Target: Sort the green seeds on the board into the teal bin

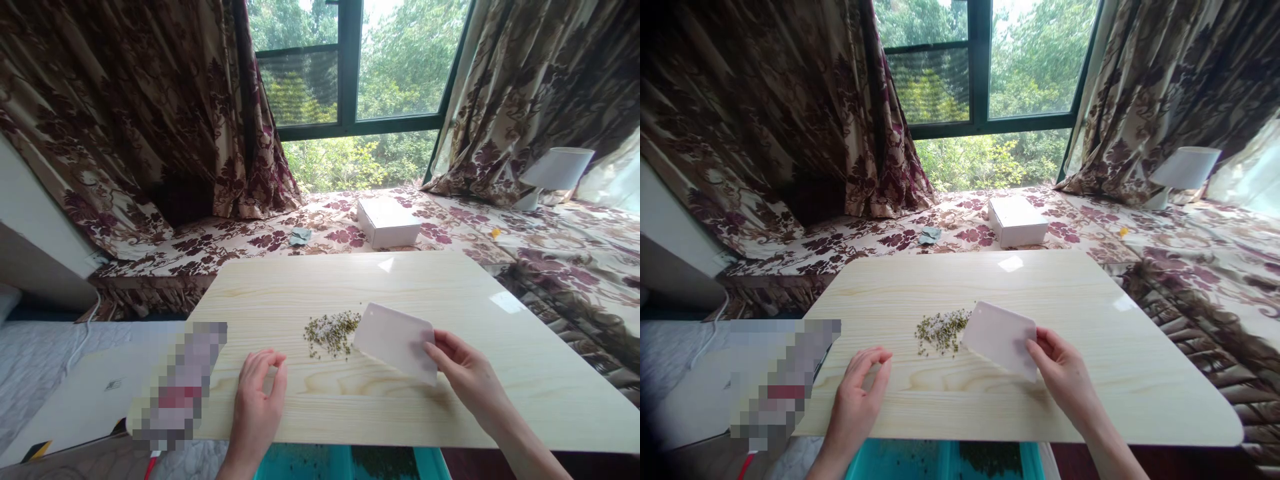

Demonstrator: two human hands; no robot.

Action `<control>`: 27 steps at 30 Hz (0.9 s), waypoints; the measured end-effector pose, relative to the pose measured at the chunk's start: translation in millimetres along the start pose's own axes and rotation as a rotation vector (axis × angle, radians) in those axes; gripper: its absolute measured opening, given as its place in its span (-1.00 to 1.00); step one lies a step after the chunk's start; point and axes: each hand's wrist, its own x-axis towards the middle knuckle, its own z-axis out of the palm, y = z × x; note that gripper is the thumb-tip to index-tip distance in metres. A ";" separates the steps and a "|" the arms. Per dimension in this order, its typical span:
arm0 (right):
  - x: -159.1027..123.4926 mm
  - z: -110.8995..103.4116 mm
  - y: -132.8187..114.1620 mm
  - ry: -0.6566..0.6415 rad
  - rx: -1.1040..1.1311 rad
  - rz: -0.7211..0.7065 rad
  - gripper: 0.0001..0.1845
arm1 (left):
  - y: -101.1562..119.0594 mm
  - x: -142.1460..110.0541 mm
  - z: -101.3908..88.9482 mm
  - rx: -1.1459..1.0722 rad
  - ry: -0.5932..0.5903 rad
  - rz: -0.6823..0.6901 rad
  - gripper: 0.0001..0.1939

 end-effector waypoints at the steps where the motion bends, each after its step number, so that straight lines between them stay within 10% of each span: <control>1: 0.2 0.4 0.0 0.014 0.004 -0.004 -0.47 | 0.3 0.0 0.0 0.001 0.001 0.001 -0.87; 27: 2.8 5.4 1.1 -0.074 -0.015 -0.050 -0.49 | 4.1 0.8 -0.3 0.001 0.016 -0.007 -0.85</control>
